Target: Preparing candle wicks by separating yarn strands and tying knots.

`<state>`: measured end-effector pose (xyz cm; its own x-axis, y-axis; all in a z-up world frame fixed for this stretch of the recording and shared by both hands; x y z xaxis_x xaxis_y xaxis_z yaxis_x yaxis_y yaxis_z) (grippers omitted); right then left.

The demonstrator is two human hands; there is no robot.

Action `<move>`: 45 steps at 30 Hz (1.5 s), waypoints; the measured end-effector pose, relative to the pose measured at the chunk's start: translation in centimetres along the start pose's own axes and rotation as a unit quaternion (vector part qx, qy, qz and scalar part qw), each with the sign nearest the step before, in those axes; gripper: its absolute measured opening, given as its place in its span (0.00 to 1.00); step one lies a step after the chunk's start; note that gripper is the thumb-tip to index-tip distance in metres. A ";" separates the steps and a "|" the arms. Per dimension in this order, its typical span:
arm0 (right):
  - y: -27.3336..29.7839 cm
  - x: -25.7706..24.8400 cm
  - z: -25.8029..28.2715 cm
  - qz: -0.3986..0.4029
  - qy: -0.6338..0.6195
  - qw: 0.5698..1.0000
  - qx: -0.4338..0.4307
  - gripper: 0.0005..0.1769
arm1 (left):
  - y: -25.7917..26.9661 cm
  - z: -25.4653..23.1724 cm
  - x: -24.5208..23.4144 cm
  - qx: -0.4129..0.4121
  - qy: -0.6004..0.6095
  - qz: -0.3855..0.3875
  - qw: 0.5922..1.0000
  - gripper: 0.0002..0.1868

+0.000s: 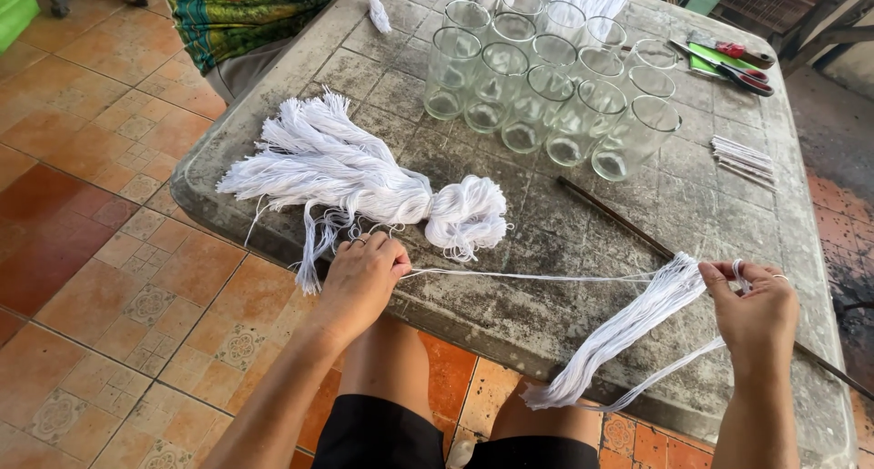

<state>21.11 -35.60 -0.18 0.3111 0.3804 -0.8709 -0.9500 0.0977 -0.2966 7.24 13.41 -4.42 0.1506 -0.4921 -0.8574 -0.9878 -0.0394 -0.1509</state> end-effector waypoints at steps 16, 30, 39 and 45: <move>-0.4 0.8 -1.5 -0.014 0.052 0.998 -0.035 0.13 | 1.1 1.3 -0.2 0.021 -0.031 -0.039 0.999 0.05; 0.1 -1.1 1.2 0.004 0.028 1.000 0.003 0.13 | 2.3 0.5 -0.2 0.057 -0.058 -0.055 0.995 0.06; -0.7 -2.3 -0.3 0.118 -0.320 0.933 0.112 0.09 | 0.3 1.9 -1.0 0.077 -0.161 -0.116 0.977 0.06; 4.8 -6.9 11.4 0.113 -0.257 0.960 -0.005 0.10 | -1.7 -12.1 -6.1 0.025 0.216 -0.046 0.975 0.11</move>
<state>14.12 -27.24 8.93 0.0407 0.7943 -0.6061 -0.9903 -0.0485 -0.1301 7.51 5.91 6.99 0.1976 -0.8090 -0.5537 -0.9659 -0.0644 -0.2506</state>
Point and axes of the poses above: each hand's wrist, its own y-axis away from the middle knuckle, its own x-axis out of the palm, z = x × y, the point moved 6 cm from there along -y, towards the middle knuckle, and after that the axes turned 8 degrees about y, right-handed, at the moved point
